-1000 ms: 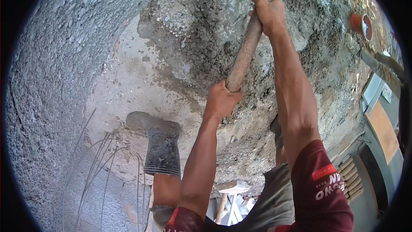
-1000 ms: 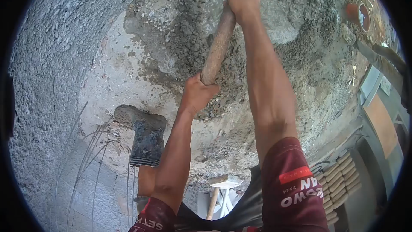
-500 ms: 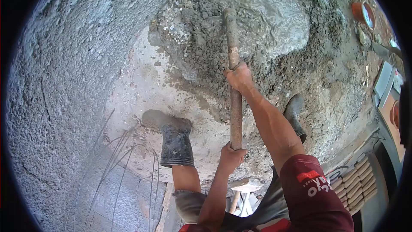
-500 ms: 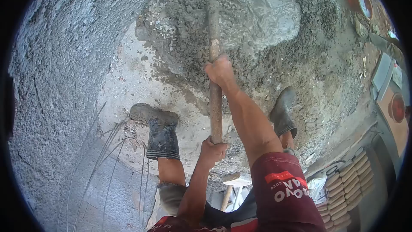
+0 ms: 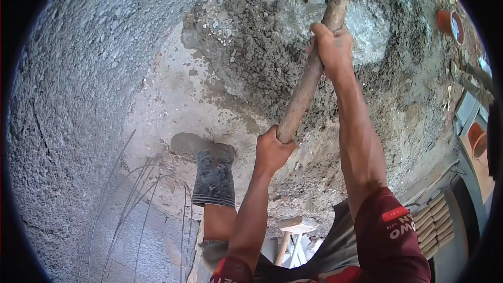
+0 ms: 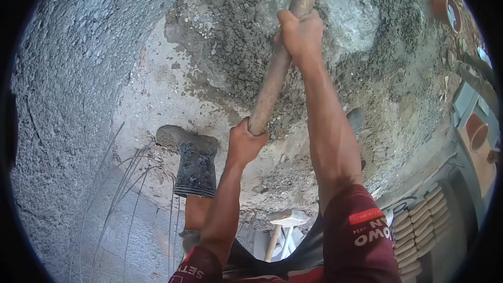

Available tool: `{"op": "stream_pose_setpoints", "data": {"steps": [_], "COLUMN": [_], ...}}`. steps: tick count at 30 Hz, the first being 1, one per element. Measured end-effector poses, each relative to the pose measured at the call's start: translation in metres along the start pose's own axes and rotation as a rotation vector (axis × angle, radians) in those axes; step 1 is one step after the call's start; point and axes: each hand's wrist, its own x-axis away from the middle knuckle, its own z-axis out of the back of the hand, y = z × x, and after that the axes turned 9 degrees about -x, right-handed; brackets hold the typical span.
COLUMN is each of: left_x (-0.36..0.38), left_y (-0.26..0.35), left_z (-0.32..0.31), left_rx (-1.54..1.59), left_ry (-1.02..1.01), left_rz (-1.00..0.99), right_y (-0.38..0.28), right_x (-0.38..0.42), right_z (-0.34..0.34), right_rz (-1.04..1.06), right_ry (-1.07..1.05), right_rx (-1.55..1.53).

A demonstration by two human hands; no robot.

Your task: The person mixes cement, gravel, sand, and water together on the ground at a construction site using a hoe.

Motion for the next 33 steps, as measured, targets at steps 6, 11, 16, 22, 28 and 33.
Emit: {"op": "stream_pose_setpoints", "data": {"steps": [6, 11, 16, 22, 28, 33], "left_x": [0.014, 0.066, 0.116, 0.196, 0.171, -0.035], "left_y": [-0.056, -0.032, 0.005, -0.002, 0.005, 0.019], "left_z": [0.038, -0.005, -0.057, -0.136, -0.124, -0.007], "left_rx": [0.385, 1.068, 1.043, 0.909, 0.304, 0.042], "left_ry": [-0.124, -0.214, -0.309, -0.441, -0.29, -0.157], "left_rz": [0.497, 0.467, 0.534, 0.623, 0.239, 0.004], "right_y": [0.106, 0.091, 0.09, 0.087, 0.052, -0.007], "right_x": [-0.006, 0.036, 0.052, 0.112, 0.105, -0.036], "right_z": [-0.133, -0.127, -0.036, 0.081, 0.129, 0.03], "right_rz": [-0.176, -0.121, -0.246, -0.461, -0.195, -0.013], "right_ry": [-0.242, -0.442, -0.48, -0.31, -0.069, 0.035], "right_rx": [0.671, 0.88, 0.909, 0.753, 0.224, 0.026]}}
